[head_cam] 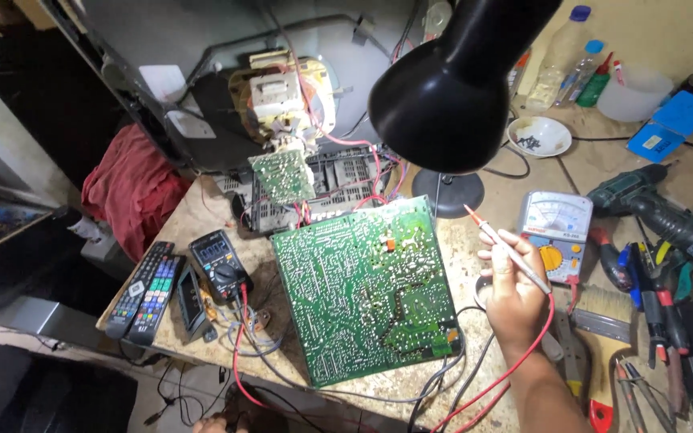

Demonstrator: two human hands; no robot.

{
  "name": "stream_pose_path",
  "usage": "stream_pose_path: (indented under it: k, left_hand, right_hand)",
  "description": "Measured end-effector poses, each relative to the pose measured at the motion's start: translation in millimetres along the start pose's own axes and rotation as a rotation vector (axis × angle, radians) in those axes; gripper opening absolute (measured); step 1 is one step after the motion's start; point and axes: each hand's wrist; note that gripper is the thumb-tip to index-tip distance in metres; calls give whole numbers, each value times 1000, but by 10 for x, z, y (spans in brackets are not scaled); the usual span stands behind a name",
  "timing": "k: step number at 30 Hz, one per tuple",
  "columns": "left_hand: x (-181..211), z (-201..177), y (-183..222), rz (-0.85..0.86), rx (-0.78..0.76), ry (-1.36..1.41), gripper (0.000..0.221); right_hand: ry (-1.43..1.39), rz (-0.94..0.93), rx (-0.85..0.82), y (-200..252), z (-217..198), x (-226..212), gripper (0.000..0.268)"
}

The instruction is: A person is diagnosing a CRT television circuit board using a multimeter and a magnifying glass at a repair bench.

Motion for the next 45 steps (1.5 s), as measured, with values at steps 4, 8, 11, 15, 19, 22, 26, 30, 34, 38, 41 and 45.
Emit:
stream_pose_path:
  k: [4,8,11,15,19,22,26,30,34,38,41,45]
  left_hand:
    - [55,-60,106,3,99,72,41]
    - [67,-79,287,5,228,182,33]
    - [86,-104,390,5,313,262,27]
    - [112,-122,485,-9,427,375,19]
    - [-38,191,4,-70,197,-90,54]
    - [-58,220,-76,-38,146,-155,59]
    - [-24,137,-32,-46,88,-176,63]
    - [-40,69,144,-53,152,-12,58]
    - [2,-550,586,34,-21,32,58]
    - [18,-724,726,42,-77,51,55]
    - [-8,-504,570,49,-35,14,59]
    - [-32,-281,348,32,-21,-40,61]
  right_hand:
    - [-1,33,35,5,-11,-65,24]
    - [-10,26,50,28,-30,-19,22]
    - [-14,32,42,36,-41,-19,22]
    - [-13,135,16,50,-55,-116,24]
    - [5,127,12,63,-59,-149,23]
    - [-18,107,-17,63,-66,-151,25]
    - [-22,115,-5,57,-49,-147,23]
    - [-19,142,23,75,-52,-52,21]
    - [10,120,10,94,-27,-90,21]
    - [16,103,19,101,-5,-123,18]
    - [1,114,31,84,-3,-117,17]
    - [8,124,23,85,-27,-124,18]
Point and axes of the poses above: each hand's wrist, its own y-axis away from the middle knuckle, its own z-axis out of the palm, x = y × z, and after that the axes turned 8 degrees about -y, right-handed
